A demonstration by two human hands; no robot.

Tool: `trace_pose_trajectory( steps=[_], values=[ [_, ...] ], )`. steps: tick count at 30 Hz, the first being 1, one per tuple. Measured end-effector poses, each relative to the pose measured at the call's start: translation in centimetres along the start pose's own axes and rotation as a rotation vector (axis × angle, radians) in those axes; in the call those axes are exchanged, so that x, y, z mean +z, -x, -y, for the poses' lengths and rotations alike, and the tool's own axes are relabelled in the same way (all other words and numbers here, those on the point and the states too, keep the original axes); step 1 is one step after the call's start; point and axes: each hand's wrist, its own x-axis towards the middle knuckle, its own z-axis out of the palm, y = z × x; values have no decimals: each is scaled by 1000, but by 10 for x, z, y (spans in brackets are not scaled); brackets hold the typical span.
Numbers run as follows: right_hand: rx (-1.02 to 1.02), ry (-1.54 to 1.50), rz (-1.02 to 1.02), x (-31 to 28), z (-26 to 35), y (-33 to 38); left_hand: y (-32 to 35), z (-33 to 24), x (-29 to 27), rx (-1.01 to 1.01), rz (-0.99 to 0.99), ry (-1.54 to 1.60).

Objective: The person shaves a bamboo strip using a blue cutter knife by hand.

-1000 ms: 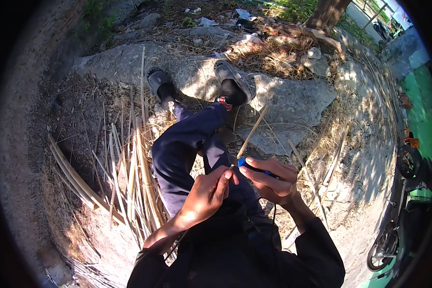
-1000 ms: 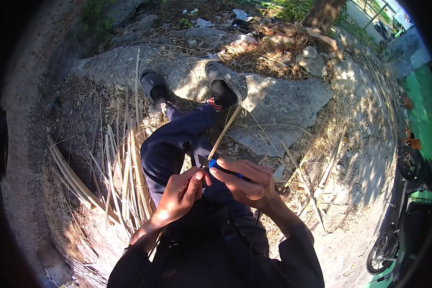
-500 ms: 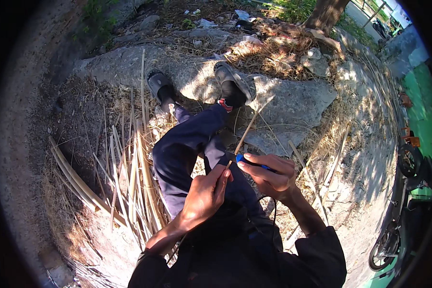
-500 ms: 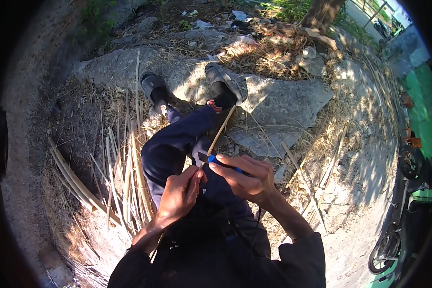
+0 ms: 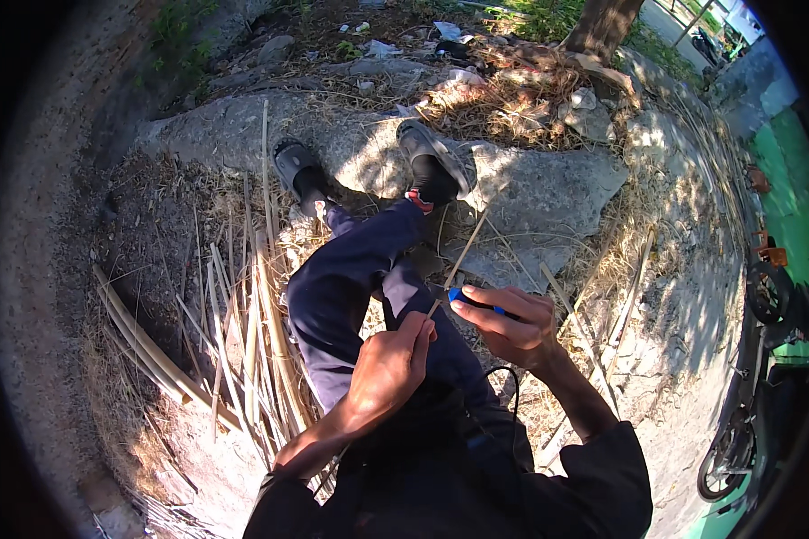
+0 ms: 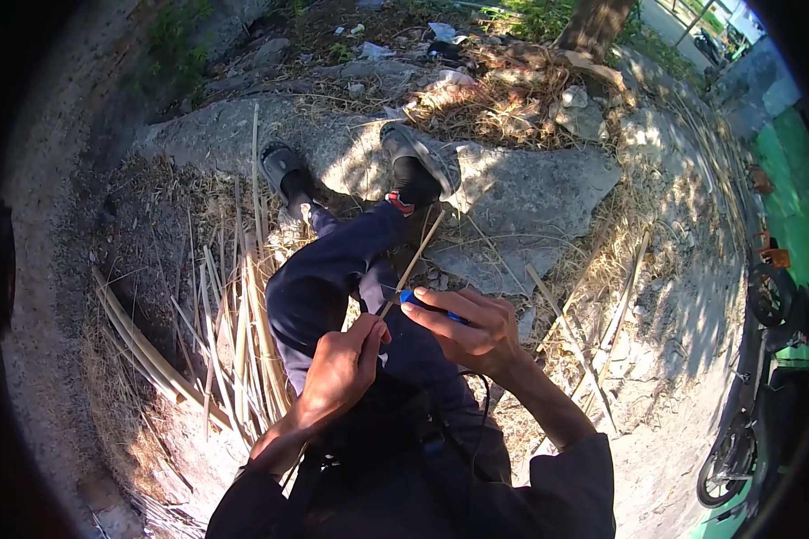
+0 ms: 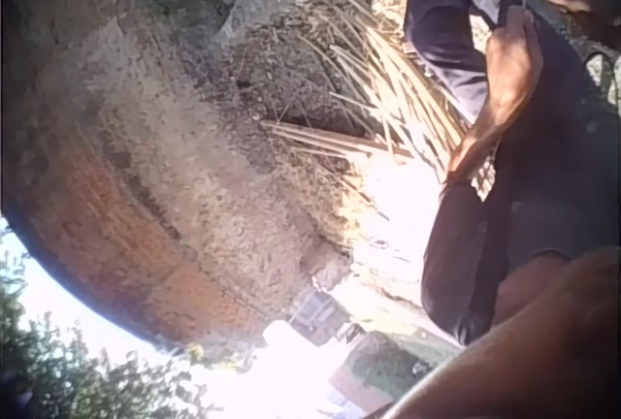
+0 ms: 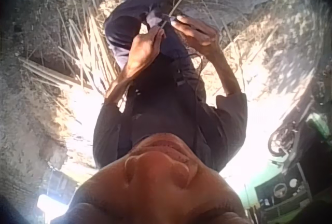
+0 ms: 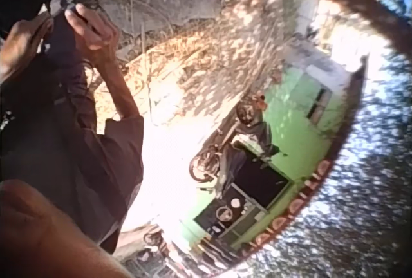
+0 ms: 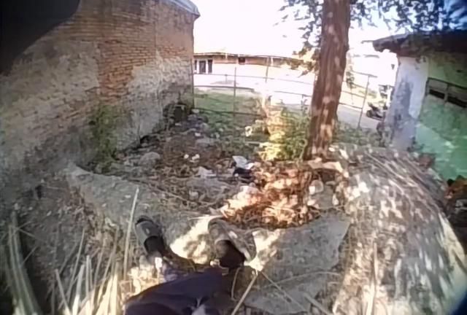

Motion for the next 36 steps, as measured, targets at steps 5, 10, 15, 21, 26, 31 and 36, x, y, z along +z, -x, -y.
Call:
trace_pose_trajectory(
  steps=[5,10,15,21,26,31,36],
  values=[
    [126,187,-120,-10,-37,4,7,3,2,-20,119,-93],
    [391,203,-73,-52,-94,41,22,15,-5,-64,91,7],
    [494,96,-186,-38,-35,21,1,9,-5,-129,94,0],
    [415,-137,-130,-15,13,15,-3,3,-1,-141,131,239],
    [269,-141,-41,-4,18,20,-3,-2,-1,-107,117,277],
    [273,-149,12,-7,20,14,-3,-1,-4,-111,116,317],
    [203,-127,56,-13,22,8,-2,-7,-5,-112,140,407]
  ],
)
